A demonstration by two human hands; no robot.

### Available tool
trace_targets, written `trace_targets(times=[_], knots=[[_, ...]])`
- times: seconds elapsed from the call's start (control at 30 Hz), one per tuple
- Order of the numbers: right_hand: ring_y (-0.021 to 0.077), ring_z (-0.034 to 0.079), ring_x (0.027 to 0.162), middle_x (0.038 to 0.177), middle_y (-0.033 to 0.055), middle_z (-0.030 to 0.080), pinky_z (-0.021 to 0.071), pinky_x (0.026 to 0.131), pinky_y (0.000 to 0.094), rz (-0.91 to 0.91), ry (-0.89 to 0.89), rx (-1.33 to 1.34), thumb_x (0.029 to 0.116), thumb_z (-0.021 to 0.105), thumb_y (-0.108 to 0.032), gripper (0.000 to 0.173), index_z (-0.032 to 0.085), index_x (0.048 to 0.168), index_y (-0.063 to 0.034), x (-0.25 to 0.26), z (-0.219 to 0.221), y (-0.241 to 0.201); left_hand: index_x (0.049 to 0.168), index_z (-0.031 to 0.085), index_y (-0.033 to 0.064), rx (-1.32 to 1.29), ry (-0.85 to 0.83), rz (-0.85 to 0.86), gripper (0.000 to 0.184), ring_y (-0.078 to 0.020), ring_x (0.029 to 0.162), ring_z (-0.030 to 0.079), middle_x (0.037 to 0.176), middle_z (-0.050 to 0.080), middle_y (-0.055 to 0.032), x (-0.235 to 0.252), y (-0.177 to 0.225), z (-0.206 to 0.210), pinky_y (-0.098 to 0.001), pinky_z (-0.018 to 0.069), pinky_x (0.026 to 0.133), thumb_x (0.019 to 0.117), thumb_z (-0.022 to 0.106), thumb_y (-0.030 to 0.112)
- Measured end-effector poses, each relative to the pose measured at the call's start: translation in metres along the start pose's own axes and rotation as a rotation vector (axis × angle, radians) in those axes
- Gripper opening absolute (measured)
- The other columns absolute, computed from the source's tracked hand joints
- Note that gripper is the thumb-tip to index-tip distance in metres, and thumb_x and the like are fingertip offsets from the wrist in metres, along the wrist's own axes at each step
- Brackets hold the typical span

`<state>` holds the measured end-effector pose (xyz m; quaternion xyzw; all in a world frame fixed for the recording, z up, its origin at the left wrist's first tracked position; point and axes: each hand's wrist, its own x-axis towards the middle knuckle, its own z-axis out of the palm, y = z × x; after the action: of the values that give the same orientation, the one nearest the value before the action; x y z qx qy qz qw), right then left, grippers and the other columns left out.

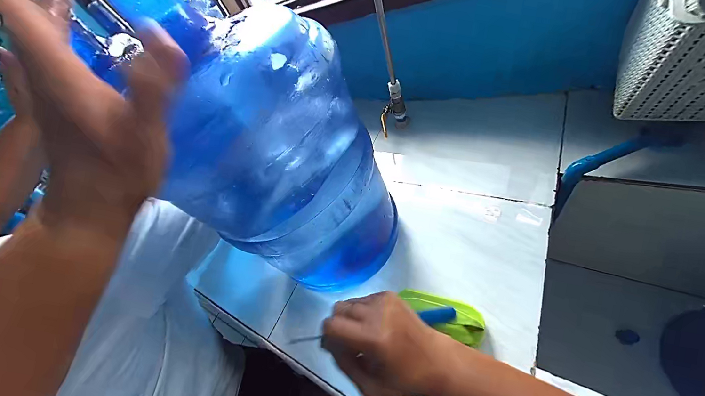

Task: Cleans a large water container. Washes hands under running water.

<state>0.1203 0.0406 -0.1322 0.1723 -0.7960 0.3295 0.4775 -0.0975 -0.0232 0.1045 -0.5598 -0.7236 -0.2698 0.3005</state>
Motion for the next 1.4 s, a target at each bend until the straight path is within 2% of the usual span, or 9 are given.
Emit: trace_targets(times=[0.07, 0.17, 0.33, 0.5, 0.63, 0.73, 0.93, 1.17, 1.4], knots=[[0.0143, 0.058, 0.059, 0.067, 0.0084, 0.060, 0.0471, 0.053, 0.0266, 0.192, 0.124, -0.029, 0.0957, 0.056, -0.010, 0.017, 0.064, 0.082, -0.0017, -0.017, -0.014, -0.004, 0.153, 0.036, -0.0032, 0.335, -0.190, 0.353, 0.088, -0.0483, 0.149, 0.030, 0.158, 0.037, -0.0302, -0.029, 0.032, 0.001, -0.0687, 0.0143, 0.120, 0.1001, 0.039, 0.067], [0.0068, 0.053, 0.062, 0.069, 0.0081, 0.058, 0.0433, 0.058, 0.0167, 0.330, 0.232, -0.010, 0.0991, 0.053, -0.009, 0.019, 0.064, 0.088, 0.0021, -0.024, -0.022, -0.027, 0.148, 0.047, -0.0002, 0.489, -0.274, 0.563, 0.070, -0.0565, 0.144, 0.034, 0.151, 0.046, -0.0293, -0.018, 0.055, 0.015, -0.0809, 0.0121, 0.112, 0.1048, 0.040, 0.055], [0.0107, 0.052, 0.059, 0.068, 0.0075, 0.054, 0.0419, 0.053, 0.0200, 0.258, 0.235, -0.183, 0.0995, 0.052, -0.012, 0.019, 0.062, 0.087, -0.0015, -0.016, -0.012, -0.054, 0.140, 0.045, -0.0174, 0.728, -0.670, 0.374, 0.047, -0.0537, 0.148, 0.026, 0.154, 0.035, -0.0382, 0.022, 0.122, 0.075, -0.0632, 0.0183, 0.121, 0.1049, 0.050, 0.014], [0.0048, 0.057, 0.067, 0.075, 0.0065, 0.058, 0.0497, 0.063, 0.0158, 0.422, 0.346, -0.157, 0.1039, 0.052, -0.016, 0.021, 0.061, 0.093, -0.0010, -0.055, -0.015, -0.076, 0.146, 0.031, -0.0234, 0.732, -0.899, 0.424, 0.079, -0.0493, 0.152, 0.020, 0.156, 0.028, -0.0413, -0.025, 0.120, 0.115, -0.0528, 0.0087, 0.126, 0.1071, 0.047, 0.043], [-0.0017, 0.061, 0.060, 0.071, -0.0096, 0.065, 0.0543, 0.057, 0.0160, 0.730, 0.606, 0.078, 0.1046, 0.056, -0.027, 0.015, 0.068, 0.099, -0.0196, -0.087, -0.026, -0.105, 0.100, 0.071, -0.0070, -0.035, -0.881, 0.669, 0.042, -0.0409, 0.103, 0.068, 0.101, 0.070, -0.0270, -0.100, 0.075, 0.112, -0.0570, 0.0524, 0.092, 0.1038, 0.055, 0.032], [0.0049, 0.063, 0.052, 0.062, -0.0061, 0.066, 0.0565, 0.052, 0.0214, 0.936, 0.885, 0.327, 0.1023, 0.051, -0.018, 0.020, 0.067, 0.091, -0.0199, -0.086, -0.042, -0.120, 0.085, 0.067, -0.0033, -0.565, -1.193, 0.491, 0.043, -0.0276, 0.069, 0.062, 0.072, 0.063, -0.0151, -0.131, 0.049, 0.105, -0.0484, 0.0504, 0.065, 0.1051, 0.053, 0.032], [0.0104, 0.060, 0.049, 0.060, -0.0008, 0.058, 0.0555, 0.049, 0.0255, 1.386, 1.248, 0.446, 0.1115, 0.033, -0.013, 0.027, 0.054, 0.097, -0.0049, -0.091, -0.089, -0.116, 0.072, 0.054, 0.0251, -1.235, -0.873, -0.153, 0.036, 0.0068, 0.049, 0.039, 0.056, 0.041, 0.0194, -0.152, 0.087, 0.136, -0.0131, 0.0350, 0.050, 0.1067, 0.044, 0.028], [0.0095, 0.060, 0.052, 0.061, -0.0027, 0.058, 0.0549, 0.053, 0.0254, 1.386, 1.318, 0.201, 0.1086, 0.046, -0.019, 0.023, 0.058, 0.093, -0.0094, -0.131, -0.246, -0.074, 0.100, 0.054, 0.0020, -1.398, -0.930, -0.663, 0.026, -0.0052, 0.053, 0.050, 0.065, 0.051, 0.0029, -0.123, 0.252, 0.182, -0.0215, 0.0464, 0.054, 0.1118, 0.036, 0.017], [0.0136, 0.064, 0.058, 0.069, 0.0028, 0.060, 0.0586, 0.056, 0.0286, 1.265, 1.274, 0.250, 0.1087, 0.044, -0.015, 0.013, 0.051, 0.102, -0.0073, -0.135, -0.409, 0.003, 0.133, 0.054, -0.0063, -1.514, -0.959, -0.955, 0.037, -0.0163, 0.090, 0.060, 0.114, 0.063, -0.0174, -0.075, 0.439, 0.285, -0.0319, 0.0510, 0.083, 0.1113, 0.043, 0.021]])
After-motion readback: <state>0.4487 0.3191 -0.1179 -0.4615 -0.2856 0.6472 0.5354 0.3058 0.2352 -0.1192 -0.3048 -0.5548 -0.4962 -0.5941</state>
